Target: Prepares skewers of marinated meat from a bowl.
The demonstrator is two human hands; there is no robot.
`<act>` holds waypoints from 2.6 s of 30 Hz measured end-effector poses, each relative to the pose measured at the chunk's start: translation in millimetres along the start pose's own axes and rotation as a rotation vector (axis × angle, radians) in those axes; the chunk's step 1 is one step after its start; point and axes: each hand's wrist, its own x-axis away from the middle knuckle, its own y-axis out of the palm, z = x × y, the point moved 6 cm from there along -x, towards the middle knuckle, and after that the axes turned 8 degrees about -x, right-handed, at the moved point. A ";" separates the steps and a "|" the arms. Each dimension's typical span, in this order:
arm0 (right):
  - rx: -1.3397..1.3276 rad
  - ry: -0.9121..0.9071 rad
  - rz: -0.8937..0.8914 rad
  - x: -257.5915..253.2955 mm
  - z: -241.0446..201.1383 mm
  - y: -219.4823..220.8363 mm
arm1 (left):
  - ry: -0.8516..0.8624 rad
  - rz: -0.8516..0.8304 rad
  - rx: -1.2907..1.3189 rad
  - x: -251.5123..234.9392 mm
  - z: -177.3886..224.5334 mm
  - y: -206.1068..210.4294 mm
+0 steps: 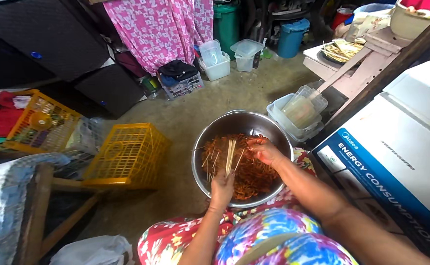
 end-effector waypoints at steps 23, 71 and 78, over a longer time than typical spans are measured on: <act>0.078 -0.187 0.012 -0.5 -2.8 -3.9 | -0.010 -0.040 -0.096 0.2 1.0 6.2; 0.476 -0.053 -0.217 8.0 9.4 10.3 | -0.008 0.137 -0.158 1.0 -1.6 -4.5; 0.221 -0.003 -0.127 8.5 4.0 4.7 | 0.012 0.115 -0.144 0.2 -4.1 -3.7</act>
